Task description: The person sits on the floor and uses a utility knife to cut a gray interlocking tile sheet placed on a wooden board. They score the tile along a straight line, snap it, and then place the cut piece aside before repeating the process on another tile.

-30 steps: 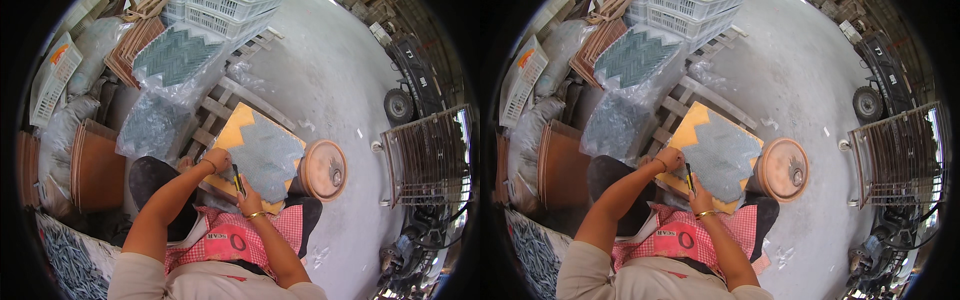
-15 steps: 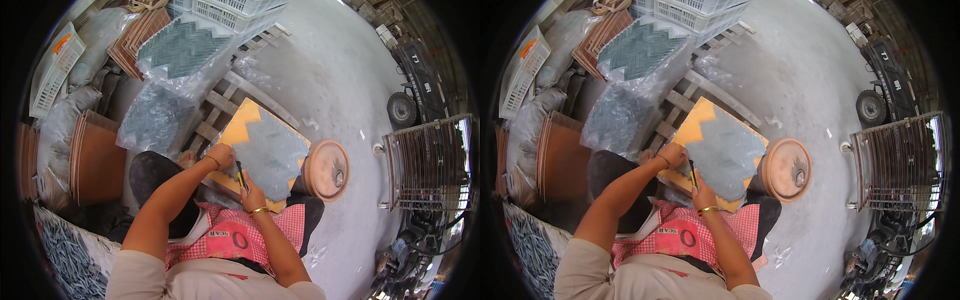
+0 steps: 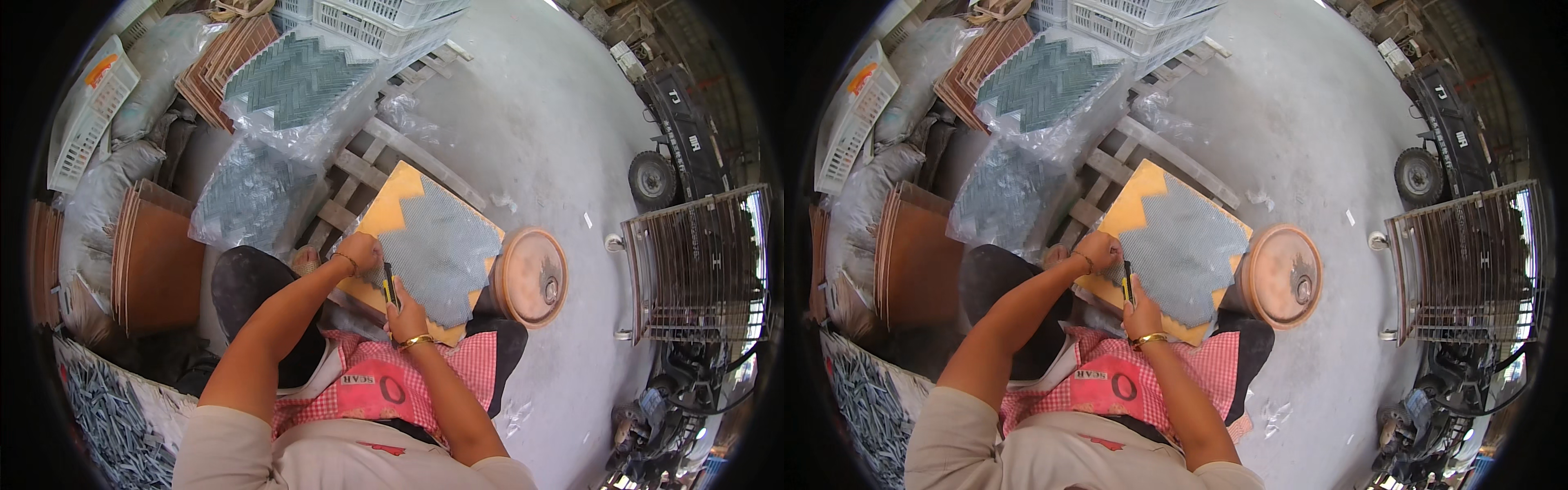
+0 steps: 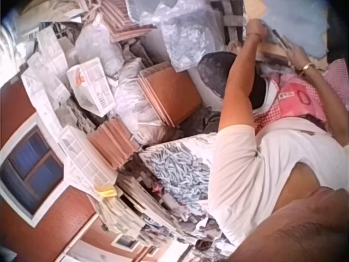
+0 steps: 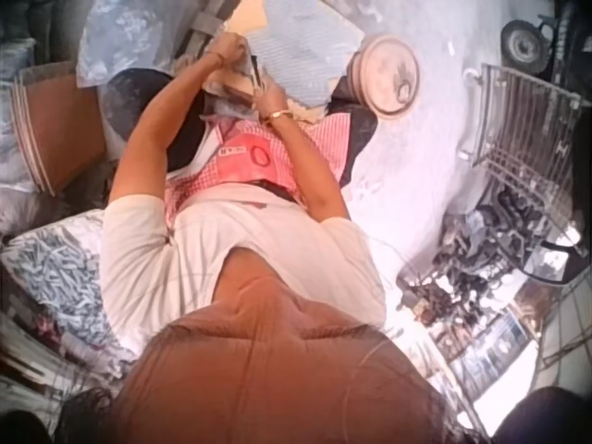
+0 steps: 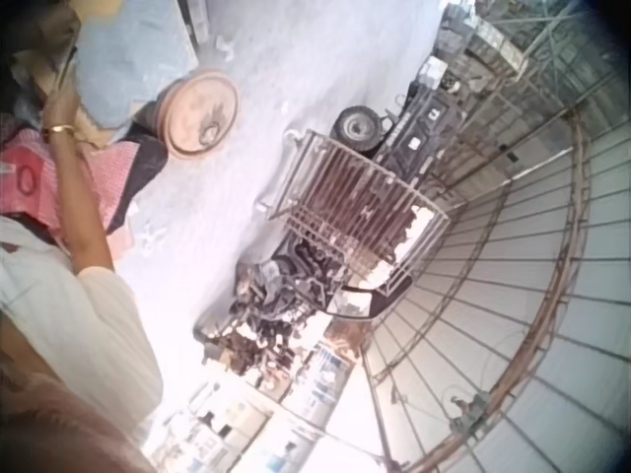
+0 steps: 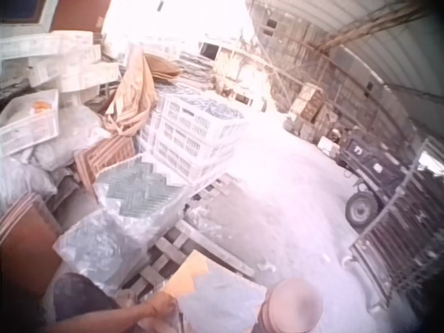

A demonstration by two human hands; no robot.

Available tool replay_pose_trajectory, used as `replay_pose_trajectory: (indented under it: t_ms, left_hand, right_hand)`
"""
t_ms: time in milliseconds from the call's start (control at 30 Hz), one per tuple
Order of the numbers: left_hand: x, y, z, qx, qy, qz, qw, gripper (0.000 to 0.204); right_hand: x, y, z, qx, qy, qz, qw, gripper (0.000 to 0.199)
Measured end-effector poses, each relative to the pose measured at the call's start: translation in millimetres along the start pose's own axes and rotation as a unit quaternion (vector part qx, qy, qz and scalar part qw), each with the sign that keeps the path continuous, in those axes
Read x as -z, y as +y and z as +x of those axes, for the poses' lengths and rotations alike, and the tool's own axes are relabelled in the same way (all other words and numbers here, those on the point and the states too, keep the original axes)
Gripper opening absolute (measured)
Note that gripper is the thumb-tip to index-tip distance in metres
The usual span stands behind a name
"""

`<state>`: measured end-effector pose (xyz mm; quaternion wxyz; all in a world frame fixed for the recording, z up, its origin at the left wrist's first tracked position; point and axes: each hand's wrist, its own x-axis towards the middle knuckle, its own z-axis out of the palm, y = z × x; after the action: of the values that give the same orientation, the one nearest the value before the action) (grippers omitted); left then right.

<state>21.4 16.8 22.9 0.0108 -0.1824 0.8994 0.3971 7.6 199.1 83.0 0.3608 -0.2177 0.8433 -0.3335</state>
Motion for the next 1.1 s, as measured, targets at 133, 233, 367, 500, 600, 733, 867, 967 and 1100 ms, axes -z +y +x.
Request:
replay_pose_trajectory:
  t_ms: [133, 233, 367, 500, 600, 733, 867, 967, 1100]
  left_hand:
    - [0, 0, 2, -0.009, -0.003, 0.005, 1.000, 0.012]
    - [-2, -5, 3, -0.022, 0.002, -0.004, 1.000, 0.013]
    - [-1, -4, 2, -0.022, 0.018, -0.030, 0.999, 0.011]
    - [0, -5, 3, -0.014, 0.004, -0.044, 0.999, 0.011]
    - [2, -8, 1, -0.016, 0.007, -0.067, 0.998, 0.011]
    - [5, -5, 2, -0.023, 0.008, -0.063, 0.998, 0.011]
    - [7, -5, 1, -0.030, -0.001, -0.080, 0.996, 0.012]
    - [7, -8, 2, -0.032, -0.002, -0.085, 0.996, 0.011]
    - [9, -5, 0, -0.009, 0.012, -0.094, 0.995, 0.011]
  right_hand:
    - [-4, -8, 1, -0.031, 0.001, 0.029, 0.999, 0.055]
    - [-9, -12, 7, -0.028, 0.003, 0.052, 0.998, 0.055]
    - [-11, -5, -1, -0.032, -0.002, 0.030, 0.999, 0.055]
    - [-12, -16, 6, -0.056, -0.008, 0.062, 0.996, 0.056]
    - [-18, -13, 4, -0.049, -0.023, 0.072, 0.996, 0.056]
    - [-22, -10, 6, -0.046, -0.016, 0.056, 0.997, 0.055]
    - [-28, -14, 6, -0.043, -0.014, 0.045, 0.998, 0.054]
    - [-41, 9, 12, 0.032, 0.017, -0.024, 0.999, 0.053]
    - [-28, -25, 8, -0.062, -0.024, 0.040, 0.997, 0.053]
